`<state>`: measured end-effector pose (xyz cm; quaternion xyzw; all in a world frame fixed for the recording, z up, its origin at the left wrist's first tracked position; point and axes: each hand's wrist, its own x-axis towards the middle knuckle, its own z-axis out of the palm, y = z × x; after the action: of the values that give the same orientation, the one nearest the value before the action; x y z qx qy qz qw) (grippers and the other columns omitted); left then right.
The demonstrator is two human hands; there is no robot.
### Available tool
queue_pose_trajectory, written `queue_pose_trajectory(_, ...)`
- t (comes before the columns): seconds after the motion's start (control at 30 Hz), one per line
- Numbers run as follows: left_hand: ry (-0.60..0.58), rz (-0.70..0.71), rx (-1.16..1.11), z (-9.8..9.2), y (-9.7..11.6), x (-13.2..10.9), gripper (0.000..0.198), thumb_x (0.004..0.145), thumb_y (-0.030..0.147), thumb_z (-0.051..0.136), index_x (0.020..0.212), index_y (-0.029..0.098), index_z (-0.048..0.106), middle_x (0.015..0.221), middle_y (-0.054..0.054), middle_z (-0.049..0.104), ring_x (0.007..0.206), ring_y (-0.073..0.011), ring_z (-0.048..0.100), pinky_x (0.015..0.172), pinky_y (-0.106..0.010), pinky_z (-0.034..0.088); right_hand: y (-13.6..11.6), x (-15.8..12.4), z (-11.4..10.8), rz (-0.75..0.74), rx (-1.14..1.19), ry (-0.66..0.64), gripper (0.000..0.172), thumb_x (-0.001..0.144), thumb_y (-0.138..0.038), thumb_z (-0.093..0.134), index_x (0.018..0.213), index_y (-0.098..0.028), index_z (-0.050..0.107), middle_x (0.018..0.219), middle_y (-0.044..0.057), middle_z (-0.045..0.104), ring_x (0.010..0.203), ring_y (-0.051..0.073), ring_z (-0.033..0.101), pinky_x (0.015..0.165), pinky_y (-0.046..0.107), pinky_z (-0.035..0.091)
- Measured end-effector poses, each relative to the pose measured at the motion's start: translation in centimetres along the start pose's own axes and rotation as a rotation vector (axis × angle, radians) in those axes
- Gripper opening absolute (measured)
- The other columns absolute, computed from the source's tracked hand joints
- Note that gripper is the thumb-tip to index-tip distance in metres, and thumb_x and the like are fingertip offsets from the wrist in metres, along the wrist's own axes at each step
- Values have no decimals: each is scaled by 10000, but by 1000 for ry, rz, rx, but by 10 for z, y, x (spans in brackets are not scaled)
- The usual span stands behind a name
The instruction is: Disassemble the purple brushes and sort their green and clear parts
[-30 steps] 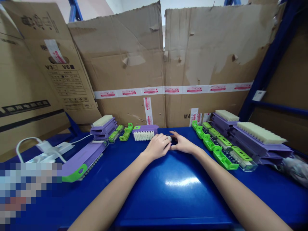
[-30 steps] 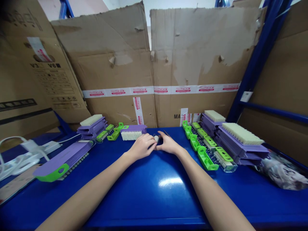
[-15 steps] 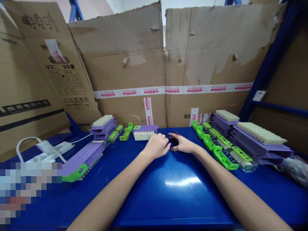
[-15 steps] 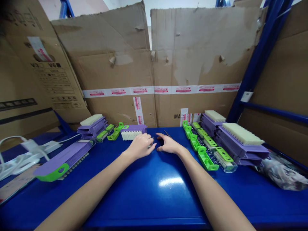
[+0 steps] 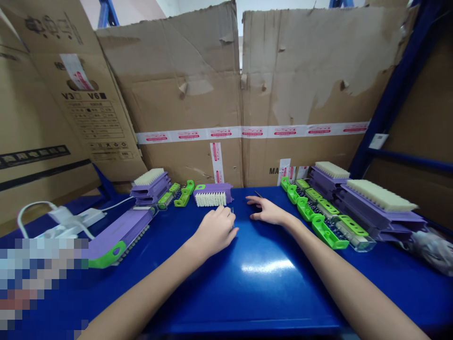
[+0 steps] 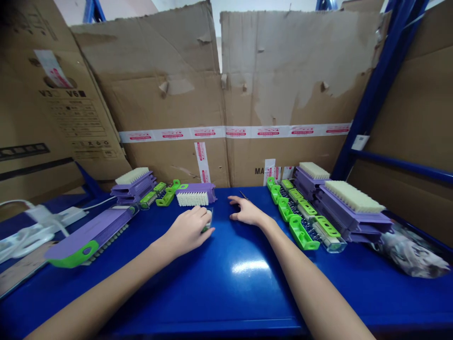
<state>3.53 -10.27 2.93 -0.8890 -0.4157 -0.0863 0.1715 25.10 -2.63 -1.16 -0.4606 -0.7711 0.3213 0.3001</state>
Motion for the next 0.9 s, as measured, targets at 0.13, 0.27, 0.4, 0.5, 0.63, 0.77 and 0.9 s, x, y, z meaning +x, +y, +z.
queue_pose_trajectory(0.13, -33, -79, -12, -7, -15, -29, 126, 825, 302, 535, 806, 179, 555, 877, -66, 588, 859, -223, 535, 684, -324, 428, -3, -1, 0, 4, -25, 1, 679, 659, -166, 658, 1309, -154, 463, 1261, 125, 555, 1170, 213, 512, 1032, 387, 366)
queue_pose_trajectory(0.27, -67, -172, -51, -13, -39, -56, 154, 831, 345, 525, 794, 199, 561, 849, -41, 587, 835, -203, 537, 696, -309, 426, -3, -1, 1, -6, -54, 9, 646, 669, -164, 647, 1293, -122, 482, 1263, 136, 553, 1169, 217, 511, 1027, 376, 373)
queue_pose_trajectory(0.4, 13, -281, -112, -18, -75, -86, 288, 820, 487, 502, 901, 228, 597, 945, -43, 613, 915, -217, 542, 786, -325, 431, -1, -1, 2, -13, -65, 22, 633, 677, -166, 640, 1290, -124, 487, 1268, 128, 552, 1174, 213, 509, 1039, 377, 364)
queue_pose_trajectory(0.5, 116, -408, -36, -26, -107, -109, 407, 792, 574, 479, 952, 222, 607, 1009, -69, 616, 996, -262, 529, 867, -375, 416, -1, -1, 3, -17, -65, 27, 621, 675, -162, 640, 1280, -139, 501, 1268, 117, 555, 1179, 215, 508, 1037, 381, 368)
queue_pose_trajectory(0.63, 130, -549, 114, -35, -144, -132, 472, 776, 594, 451, 1022, 218, 596, 1040, -78, 612, 1007, -308, 523, 867, -439, 419, -2, -1, 3, -15, -54, 30, 602, 668, -146, 641, 1259, -166, 525, 1261, 103, 566, 1171, 222, 517, 1025, 392, 383)
queue_pose_trajectory(0.77, 14, -646, 134, -30, -166, -145, 572, 773, 612, 410, 1064, 149, 577, 1023, -134, 619, 972, -335, 551, 819, -447, 440, -4, -2, 3, -23, -68, 34, 597, 671, -138, 631, 1258, -152, 524, 1268, 112, 560, 1172, 225, 517, 1026, 395, 384)
queue_pose_trajectory(0.9, -2, -690, 25, -12, -183, -157, 517, 756, 531, 426, 1097, 159, 536, 976, -121, 642, 901, -313, 597, 760, -408, 465, -4, -2, 4, -24, -75, 44, 586, 666, -130, 626, 1244, -169, 538, 1268, 98, 563, 1173, 225, 518, 1025, 399, 387)
